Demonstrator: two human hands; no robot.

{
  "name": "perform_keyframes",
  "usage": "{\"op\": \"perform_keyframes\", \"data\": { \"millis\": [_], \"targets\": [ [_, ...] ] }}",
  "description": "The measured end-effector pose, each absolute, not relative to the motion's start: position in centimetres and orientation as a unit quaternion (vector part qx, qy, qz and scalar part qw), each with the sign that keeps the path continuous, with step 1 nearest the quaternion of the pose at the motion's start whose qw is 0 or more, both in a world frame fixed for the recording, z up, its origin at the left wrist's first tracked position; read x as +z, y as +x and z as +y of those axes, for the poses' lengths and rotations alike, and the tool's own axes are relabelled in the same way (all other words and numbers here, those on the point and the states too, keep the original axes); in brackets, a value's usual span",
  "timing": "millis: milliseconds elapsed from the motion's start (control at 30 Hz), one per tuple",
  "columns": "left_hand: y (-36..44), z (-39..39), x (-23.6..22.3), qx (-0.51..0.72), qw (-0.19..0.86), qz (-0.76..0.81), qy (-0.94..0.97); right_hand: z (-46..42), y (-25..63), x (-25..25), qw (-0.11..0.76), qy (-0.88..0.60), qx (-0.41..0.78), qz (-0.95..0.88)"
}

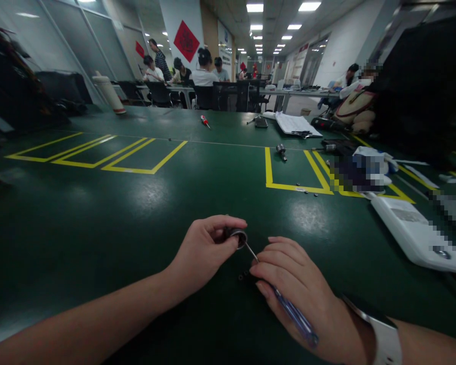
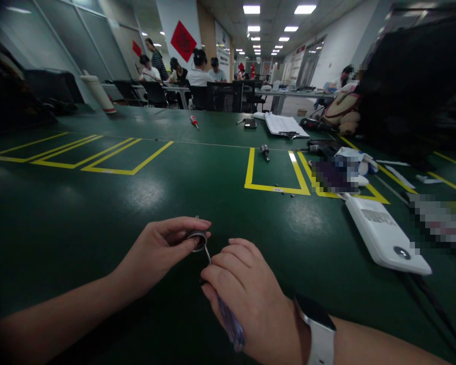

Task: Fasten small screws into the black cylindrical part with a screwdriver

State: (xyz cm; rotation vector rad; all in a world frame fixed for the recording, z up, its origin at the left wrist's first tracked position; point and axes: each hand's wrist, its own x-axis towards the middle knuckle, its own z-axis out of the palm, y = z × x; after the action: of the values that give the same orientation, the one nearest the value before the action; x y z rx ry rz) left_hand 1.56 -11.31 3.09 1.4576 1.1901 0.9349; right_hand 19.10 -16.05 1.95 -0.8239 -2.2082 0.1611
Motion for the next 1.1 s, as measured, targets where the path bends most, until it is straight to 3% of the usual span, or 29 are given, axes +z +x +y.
{"op": "perform_keyframes", "data": {
  "millis": [1100],
  "targets": [
    [2.00,-11.41,3.90,0.350,0.552,0.510,0.560,-16.09,19.00,2.46,0.389,-0.322,0.065,-0.860]
  ]
}}
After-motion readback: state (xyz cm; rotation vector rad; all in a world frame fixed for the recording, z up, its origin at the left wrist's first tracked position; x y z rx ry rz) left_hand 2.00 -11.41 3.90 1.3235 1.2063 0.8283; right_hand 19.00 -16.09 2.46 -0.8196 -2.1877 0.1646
